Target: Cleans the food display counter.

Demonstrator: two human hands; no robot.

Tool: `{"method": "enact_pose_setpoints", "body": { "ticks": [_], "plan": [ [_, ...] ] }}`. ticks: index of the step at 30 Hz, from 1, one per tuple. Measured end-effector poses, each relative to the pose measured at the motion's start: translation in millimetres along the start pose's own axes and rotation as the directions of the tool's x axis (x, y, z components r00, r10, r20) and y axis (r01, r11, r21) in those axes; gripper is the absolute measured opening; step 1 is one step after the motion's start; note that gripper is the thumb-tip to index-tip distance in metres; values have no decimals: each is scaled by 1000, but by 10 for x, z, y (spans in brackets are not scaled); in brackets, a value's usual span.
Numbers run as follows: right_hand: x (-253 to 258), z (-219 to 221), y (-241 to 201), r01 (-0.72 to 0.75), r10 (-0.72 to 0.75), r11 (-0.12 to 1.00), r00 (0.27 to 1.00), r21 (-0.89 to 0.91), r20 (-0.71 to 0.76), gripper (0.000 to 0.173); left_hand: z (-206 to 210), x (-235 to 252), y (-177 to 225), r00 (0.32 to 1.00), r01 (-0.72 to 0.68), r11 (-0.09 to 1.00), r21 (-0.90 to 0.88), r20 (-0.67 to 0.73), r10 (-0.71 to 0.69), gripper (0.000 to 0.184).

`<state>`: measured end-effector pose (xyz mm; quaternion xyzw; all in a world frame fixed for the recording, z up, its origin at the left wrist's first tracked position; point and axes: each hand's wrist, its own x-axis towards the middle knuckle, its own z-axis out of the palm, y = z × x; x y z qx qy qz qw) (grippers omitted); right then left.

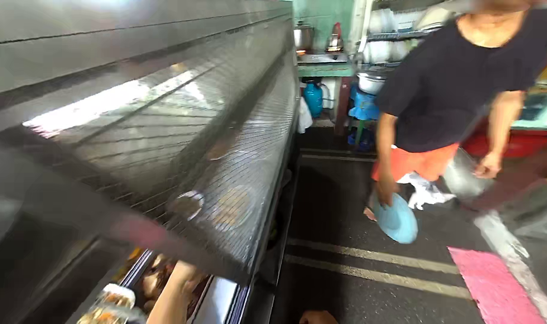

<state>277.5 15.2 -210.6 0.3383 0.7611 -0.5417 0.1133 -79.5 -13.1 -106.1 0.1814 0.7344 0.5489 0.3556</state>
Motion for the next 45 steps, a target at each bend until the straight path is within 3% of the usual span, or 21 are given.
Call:
{"method": "enact_pose_setpoints", "body": {
  "ticks": [2,4,7,10,14,22,25,28,30,34,36,40,45],
  "plan": [
    [51,15,-93,60,-61,998,998,10,30,37,-164,-19,58,994,77,995,-62,-71,-81,18],
    [101,20,-258,112,-115,993,989,33,91,36,-421,-211,148,985,136,983,-123,-93,-148,23],
    [210,53,-513,222,-227,974,952,46,205,34,-864,-692,89,981,95,982,-162,-153,-120,27],
    [305,105,-811,349,-349,935,873,65,341,32,-1214,-1324,-23,945,37,980,-198,-311,-99,24],
    [452,229,-1186,565,-563,816,725,127,397,27,-1487,-2241,-374,819,-17,951,-309,-550,-163,22],
    [874,694,-1937,888,-827,453,452,-82,334,26,-1292,-3869,-1199,601,3,916,-402,-731,-322,22],
    [836,1015,-2024,931,-847,359,354,-64,396,26,-1199,-4215,-1352,511,-55,894,-444,-782,-357,20],
    [702,1360,-2055,948,-800,315,293,-50,523,37,-1181,-4415,-1455,469,-110,881,-460,-806,-362,21],
    [575,1555,-2098,936,-713,338,324,-101,621,53,-1206,-4493,-1496,475,-115,878,-464,-802,-362,21],
    [394,1891,-2179,856,-472,338,513,-390,717,74,-1374,-4614,-1588,521,-100,888,-450,-784,-339,22],
    [399,2079,-2099,802,-480,337,597,-494,642,70,-1500,-4715,-1646,538,-90,895,-436,-778,-325,22],
    [434,2375,-1947,699,-601,361,681,-618,419,61,-1761,-5066,-1832,580,-32,906,-422,-746,-327,23],
    [339,2568,-2090,643,-534,377,739,-667,411,59,-1992,-5564,-2225,574,35,908,-418,-735,-360,24]
  ]
}}
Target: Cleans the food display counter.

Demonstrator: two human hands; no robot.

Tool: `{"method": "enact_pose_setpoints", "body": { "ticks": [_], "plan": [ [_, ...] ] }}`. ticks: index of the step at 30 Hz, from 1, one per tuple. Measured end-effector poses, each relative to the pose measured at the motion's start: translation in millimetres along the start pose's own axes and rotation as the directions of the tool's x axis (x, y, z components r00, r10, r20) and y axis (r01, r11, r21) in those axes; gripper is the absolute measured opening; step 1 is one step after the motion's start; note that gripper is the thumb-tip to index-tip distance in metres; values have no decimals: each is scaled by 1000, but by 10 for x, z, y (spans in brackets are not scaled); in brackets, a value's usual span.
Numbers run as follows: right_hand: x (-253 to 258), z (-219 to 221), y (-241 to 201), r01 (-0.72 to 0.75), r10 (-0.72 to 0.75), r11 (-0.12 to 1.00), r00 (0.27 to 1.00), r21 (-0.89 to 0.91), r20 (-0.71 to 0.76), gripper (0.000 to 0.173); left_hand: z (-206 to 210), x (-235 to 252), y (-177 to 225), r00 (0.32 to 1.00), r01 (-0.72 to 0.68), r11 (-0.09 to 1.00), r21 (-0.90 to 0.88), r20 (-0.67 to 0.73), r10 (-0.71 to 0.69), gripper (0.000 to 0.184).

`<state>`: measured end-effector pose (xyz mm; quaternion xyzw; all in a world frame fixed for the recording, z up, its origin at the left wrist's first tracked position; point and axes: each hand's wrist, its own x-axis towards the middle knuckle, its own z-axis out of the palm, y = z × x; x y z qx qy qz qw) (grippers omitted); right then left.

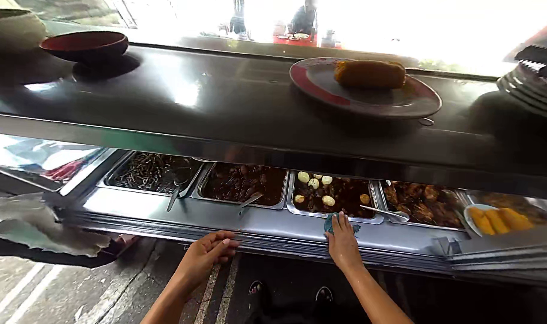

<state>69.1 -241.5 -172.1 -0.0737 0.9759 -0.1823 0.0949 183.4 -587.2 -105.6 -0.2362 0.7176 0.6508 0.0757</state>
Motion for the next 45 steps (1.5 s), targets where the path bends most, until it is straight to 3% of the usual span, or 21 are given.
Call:
{"method": "enact_pose_setpoints", "body": {
  "ticks": [3,8,11,13,14,16,18,20,21,23,25,27,29,30,31,32,34,39,45],
  "plan": [
    [56,27,-240,37,-37,999,996,2,82,56,-199,63,-170,999,30,1000,-8,34,-30,23],
    [129,255,-773,134,-139,987,989,83,51,47,-241,304,-171,986,9,1000,15,168,-12,23],
    [133,383,-944,201,-191,919,980,340,-61,38,-253,389,-54,963,-54,996,69,267,34,24],
    [140,433,-983,198,-97,742,977,641,-190,33,-297,424,25,952,-100,992,75,299,73,25],
    [129,416,-1002,168,-14,588,980,791,-197,32,-327,431,54,951,-120,990,71,294,94,26],
    [33,302,-1015,74,141,230,984,970,-108,33,-412,411,66,960,-142,988,58,251,123,25],
    [-68,100,-903,-19,237,-40,971,999,28,37,-491,367,28,973,-147,988,42,185,137,25],
    [-131,-84,-637,-42,255,-155,964,987,81,41,-521,292,-65,984,-134,991,-5,118,134,25],
    [-153,-166,-483,-43,243,-161,967,986,81,44,-521,240,-121,988,-120,992,-31,96,123,25],
    [-180,-301,-164,-27,194,-55,980,998,37,43,-509,130,-212,994,-76,995,-63,74,81,26],
    [-182,-413,94,-23,193,98,981,995,4,28,-497,31,-285,998,-34,997,-71,53,37,25],
    [-127,-497,302,-25,211,327,976,945,-48,22,-492,-26,-340,1000,-18,997,-70,17,20,25],
    [-64,-566,493,-50,181,739,975,672,-126,25,-467,-66,-384,999,-25,996,-81,-38,22,24],
    [-44,-620,537,-93,163,899,978,427,-130,31,-447,-87,-395,998,-25,996,-87,-60,20,24],
    [-32,-650,542,-111,140,973,981,202,-138,35,-430,-109,-407,997,-22,996,-90,-74,15,24],
    [-31,-650,530,-106,113,993,981,51,-157,38,-413,-130,-418,997,-14,996,-90,-81,7,24],
    [-57,-573,493,-99,89,994,979,-50,-182,38,-380,-175,-428,995,-4,997,-78,-96,-3,23],
    [-119,-244,383,-11,7,1000,967,-14,-255,31,-391,-347,-450,985,-26,995,-101,-174,8,25],
    [116,65,-590,159,-158,987,987,25,-42,32,-358,-437,-516,979,11,995,-96,-200,-30,22]
  ]
}}
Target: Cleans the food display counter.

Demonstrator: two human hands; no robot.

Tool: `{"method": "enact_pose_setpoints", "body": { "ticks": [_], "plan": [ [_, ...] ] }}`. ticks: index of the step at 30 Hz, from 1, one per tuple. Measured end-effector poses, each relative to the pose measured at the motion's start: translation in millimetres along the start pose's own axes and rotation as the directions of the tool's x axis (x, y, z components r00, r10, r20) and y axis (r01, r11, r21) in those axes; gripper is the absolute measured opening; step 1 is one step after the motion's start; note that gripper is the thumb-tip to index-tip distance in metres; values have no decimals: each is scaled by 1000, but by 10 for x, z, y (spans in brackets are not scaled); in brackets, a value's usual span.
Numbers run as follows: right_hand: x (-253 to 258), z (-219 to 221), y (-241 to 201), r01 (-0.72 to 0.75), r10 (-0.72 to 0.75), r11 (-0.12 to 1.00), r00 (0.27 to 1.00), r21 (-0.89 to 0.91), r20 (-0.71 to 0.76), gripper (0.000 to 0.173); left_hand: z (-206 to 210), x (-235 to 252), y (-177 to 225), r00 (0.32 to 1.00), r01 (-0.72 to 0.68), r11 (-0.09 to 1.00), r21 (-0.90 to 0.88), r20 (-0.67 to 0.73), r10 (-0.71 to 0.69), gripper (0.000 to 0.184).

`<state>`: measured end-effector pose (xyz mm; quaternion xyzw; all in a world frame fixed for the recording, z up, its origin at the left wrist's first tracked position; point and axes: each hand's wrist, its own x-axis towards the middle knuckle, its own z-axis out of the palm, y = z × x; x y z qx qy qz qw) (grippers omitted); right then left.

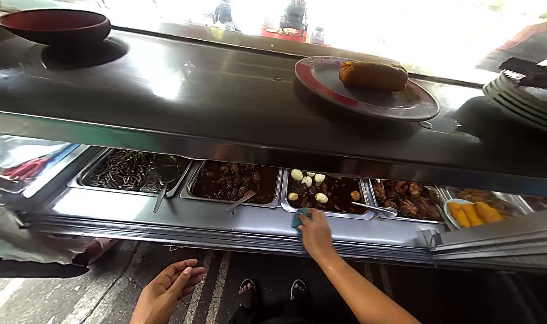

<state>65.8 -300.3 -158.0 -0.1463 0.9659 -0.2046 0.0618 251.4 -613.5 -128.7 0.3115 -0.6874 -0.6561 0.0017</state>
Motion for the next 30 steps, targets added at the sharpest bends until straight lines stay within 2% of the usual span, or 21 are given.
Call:
{"method": "enact_pose_setpoints", "body": {
  "ticks": [3,6,9,11,14,16,21,25,27,30],
  "plan": [
    [234,254,-536,77,-78,997,995,11,66,31,135,20,94,999,-18,1000,9,35,18,22],
    [326,350,-735,154,-153,988,983,4,104,30,223,82,166,994,-69,997,46,91,64,24],
    [262,222,-531,106,-109,994,987,33,119,31,143,151,184,988,-106,991,87,125,95,25],
    [145,104,-224,49,-50,998,997,34,59,30,25,166,188,989,-105,990,94,115,94,25],
    [-64,-73,255,-33,31,999,999,-43,-38,31,-175,145,155,994,-87,991,102,75,80,26],
    [-134,-161,382,-76,73,992,997,-105,-35,33,-256,111,112,997,-58,992,109,49,52,26],
    [85,-122,-102,-133,150,982,980,-133,133,31,-149,74,12,998,-15,996,86,55,10,25],
    [237,55,-533,-69,92,991,974,-117,205,32,60,141,52,989,-58,992,116,140,42,26],
    [267,35,-547,-66,93,990,970,-126,224,33,117,209,95,982,-95,984,154,174,68,26],
    [194,-94,-343,-165,189,978,961,-127,204,35,70,280,202,978,-136,970,201,185,99,27]
  ]
}}
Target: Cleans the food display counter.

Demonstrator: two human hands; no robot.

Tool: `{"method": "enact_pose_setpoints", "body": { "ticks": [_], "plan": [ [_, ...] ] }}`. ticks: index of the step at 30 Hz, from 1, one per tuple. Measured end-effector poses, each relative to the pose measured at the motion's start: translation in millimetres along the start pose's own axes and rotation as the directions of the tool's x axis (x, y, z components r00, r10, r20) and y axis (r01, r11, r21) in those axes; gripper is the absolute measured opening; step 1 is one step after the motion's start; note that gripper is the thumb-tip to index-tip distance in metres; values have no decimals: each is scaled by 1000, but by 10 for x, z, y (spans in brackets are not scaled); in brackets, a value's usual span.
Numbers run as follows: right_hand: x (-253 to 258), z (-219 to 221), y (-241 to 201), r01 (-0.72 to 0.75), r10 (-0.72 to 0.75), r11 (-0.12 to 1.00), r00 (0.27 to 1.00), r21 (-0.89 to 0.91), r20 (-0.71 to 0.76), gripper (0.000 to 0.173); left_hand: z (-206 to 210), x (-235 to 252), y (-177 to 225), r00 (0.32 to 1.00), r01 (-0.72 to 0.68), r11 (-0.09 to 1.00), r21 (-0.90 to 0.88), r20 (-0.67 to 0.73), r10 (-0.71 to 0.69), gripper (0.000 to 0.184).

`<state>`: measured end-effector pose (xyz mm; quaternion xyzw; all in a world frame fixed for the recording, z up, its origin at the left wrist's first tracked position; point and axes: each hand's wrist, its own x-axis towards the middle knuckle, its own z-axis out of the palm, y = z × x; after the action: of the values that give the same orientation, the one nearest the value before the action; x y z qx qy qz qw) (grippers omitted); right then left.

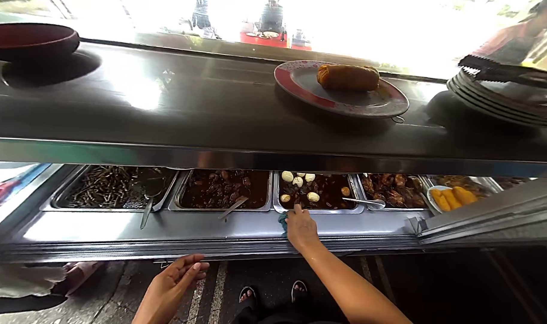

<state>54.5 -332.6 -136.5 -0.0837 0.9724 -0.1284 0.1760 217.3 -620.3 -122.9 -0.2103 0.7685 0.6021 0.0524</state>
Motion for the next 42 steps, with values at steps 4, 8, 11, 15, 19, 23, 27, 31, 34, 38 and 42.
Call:
{"method": "enact_pose_setpoints", "body": {
  "ticks": [4,8,11,15,19,23,27,31,34,38,42],
  "plan": [
    [-87,-158,428,-198,197,980,980,-11,-34,37,-214,8,26,998,-1,1000,-10,-68,0,29],
    [-65,-172,351,-213,213,977,977,-2,-25,33,-249,-76,-85,996,54,997,-51,-75,-58,28],
    [-1,-47,14,-162,162,986,986,36,-22,35,-105,-100,-155,994,107,993,-47,-9,-108,27],
    [54,184,-333,47,-43,997,997,65,-63,32,168,3,-101,988,116,993,-11,102,-114,26],
    [31,167,-87,160,-147,982,980,97,-131,29,324,199,69,985,40,998,43,165,-47,28],
    [-41,58,859,0,21,998,956,71,-294,32,307,339,132,988,-1,998,68,152,-10,28],
    [-238,-277,1948,-202,218,976,912,80,-348,35,296,326,52,987,-1,996,89,161,-13,27],
    [-298,-402,2285,-303,301,952,895,47,-329,38,301,206,-57,982,56,994,92,174,-71,28],
    [-255,-348,1913,-319,313,947,901,31,-302,39,349,126,-127,978,105,991,88,170,-118,28],
    [-225,-71,1235,-99,100,995,953,16,-287,42,493,138,-139,974,113,989,96,188,-130,28],
    [-291,288,778,293,-271,956,901,15,-338,49,706,260,-39,975,49,990,130,208,-76,25]
  ]
}}
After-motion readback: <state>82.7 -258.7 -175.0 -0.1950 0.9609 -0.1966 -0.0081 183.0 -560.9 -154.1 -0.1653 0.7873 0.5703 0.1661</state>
